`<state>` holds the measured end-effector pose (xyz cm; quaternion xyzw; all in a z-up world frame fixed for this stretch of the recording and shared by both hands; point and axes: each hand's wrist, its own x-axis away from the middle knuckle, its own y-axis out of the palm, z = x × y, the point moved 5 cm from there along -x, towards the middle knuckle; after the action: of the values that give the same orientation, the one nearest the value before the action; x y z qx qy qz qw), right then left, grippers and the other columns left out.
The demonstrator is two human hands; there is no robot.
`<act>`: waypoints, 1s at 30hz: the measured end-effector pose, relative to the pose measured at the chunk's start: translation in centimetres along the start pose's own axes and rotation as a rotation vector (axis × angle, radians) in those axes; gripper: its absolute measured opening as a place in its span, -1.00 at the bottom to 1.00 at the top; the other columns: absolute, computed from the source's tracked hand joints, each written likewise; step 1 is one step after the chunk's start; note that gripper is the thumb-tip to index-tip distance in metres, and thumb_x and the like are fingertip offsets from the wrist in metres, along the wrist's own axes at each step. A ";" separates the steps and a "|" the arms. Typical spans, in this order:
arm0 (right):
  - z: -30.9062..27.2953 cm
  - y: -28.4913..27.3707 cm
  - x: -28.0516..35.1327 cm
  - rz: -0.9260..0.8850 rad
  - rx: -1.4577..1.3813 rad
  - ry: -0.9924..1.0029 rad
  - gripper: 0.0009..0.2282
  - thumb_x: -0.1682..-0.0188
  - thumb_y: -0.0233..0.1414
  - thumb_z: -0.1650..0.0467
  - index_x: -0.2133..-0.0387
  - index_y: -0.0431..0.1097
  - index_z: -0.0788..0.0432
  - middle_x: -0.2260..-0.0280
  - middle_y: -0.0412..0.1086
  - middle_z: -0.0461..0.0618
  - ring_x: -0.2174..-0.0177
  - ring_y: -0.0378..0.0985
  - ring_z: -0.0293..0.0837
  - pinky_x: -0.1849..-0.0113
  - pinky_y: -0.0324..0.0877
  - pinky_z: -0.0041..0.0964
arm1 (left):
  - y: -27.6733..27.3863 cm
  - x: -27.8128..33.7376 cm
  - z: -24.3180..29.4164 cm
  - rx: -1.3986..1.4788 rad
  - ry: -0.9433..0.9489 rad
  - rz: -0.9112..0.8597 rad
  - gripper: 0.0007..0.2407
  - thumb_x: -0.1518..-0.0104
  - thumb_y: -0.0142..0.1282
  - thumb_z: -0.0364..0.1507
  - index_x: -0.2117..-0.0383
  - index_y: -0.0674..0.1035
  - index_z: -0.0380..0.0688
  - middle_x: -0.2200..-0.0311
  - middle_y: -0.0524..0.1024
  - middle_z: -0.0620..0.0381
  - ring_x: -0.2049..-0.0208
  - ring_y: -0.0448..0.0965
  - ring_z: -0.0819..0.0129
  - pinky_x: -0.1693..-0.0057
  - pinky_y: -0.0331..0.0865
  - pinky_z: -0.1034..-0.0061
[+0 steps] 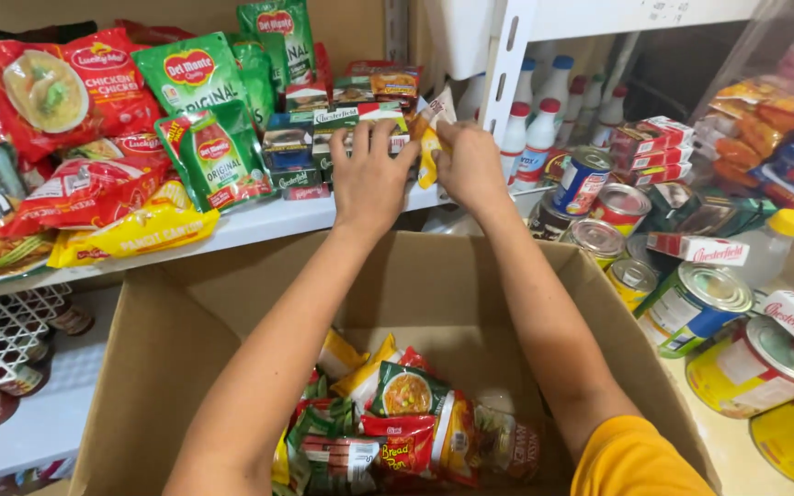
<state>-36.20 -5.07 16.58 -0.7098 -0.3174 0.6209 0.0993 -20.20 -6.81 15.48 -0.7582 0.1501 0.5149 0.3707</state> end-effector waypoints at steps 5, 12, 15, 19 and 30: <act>1.7 3.2 0.1 -0.038 0.013 0.120 -0.73 0.21 0.13 0.58 0.19 0.49 0.30 0.26 0.43 0.38 0.20 0.47 0.36 0.14 0.40 0.13 | -0.1 0.2 -0.8 0.006 0.005 0.008 -0.76 -0.06 0.16 -0.47 0.15 0.66 0.16 0.00 0.45 0.07 -0.06 0.39 0.09 -0.20 0.15 -0.01; 1.1 4.9 -0.3 -0.016 -0.019 0.285 -0.59 0.13 0.11 0.49 -0.06 0.41 0.25 0.07 0.33 0.44 0.09 0.44 0.36 0.07 0.39 0.09 | -0.4 0.2 -0.7 -0.013 -0.006 0.015 -0.81 -0.12 0.15 -0.45 0.15 0.65 0.10 -0.06 0.46 -0.01 -0.19 0.33 -0.02 -0.30 -0.04 -0.26; 0.3 5.0 0.5 -0.044 0.071 0.134 -0.59 0.04 0.05 0.42 -0.11 0.37 0.28 -0.07 0.24 0.49 -0.13 0.15 0.41 -0.08 -0.01 0.31 | 2.2 1.0 0.9 -0.173 0.111 -0.020 -0.68 -0.17 0.08 -0.42 -0.06 0.63 -0.11 -0.22 0.42 0.07 -0.37 0.22 0.08 -0.43 -0.21 -0.20; 0.0 5.6 0.9 -0.072 0.250 -0.048 -0.61 -0.03 0.00 0.38 -0.12 0.40 0.28 -0.16 0.16 0.58 -0.32 -0.21 0.39 -0.19 -0.55 0.46 | 3.1 1.3 1.2 -0.232 0.105 -0.066 -0.66 -0.21 0.03 -0.40 -0.10 0.60 -0.19 -0.24 0.42 0.12 -0.42 0.15 0.04 -0.43 -0.31 -0.22; 4.2 8.0 0.3 0.010 -0.149 0.205 -0.62 0.07 0.11 0.52 -0.06 0.43 0.30 0.03 0.35 0.31 0.07 0.47 0.24 0.03 0.40 -0.04 | 3.1 1.4 0.0 -0.064 0.162 -0.053 -0.72 -0.17 0.08 -0.39 0.02 0.66 -0.13 -0.07 0.48 0.18 -0.32 0.26 0.10 -0.41 -0.18 -0.13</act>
<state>-37.49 -12.23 11.19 -0.7767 -0.3473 0.5201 0.0750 -21.47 -8.69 12.97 -0.8125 0.1432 0.4465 0.3464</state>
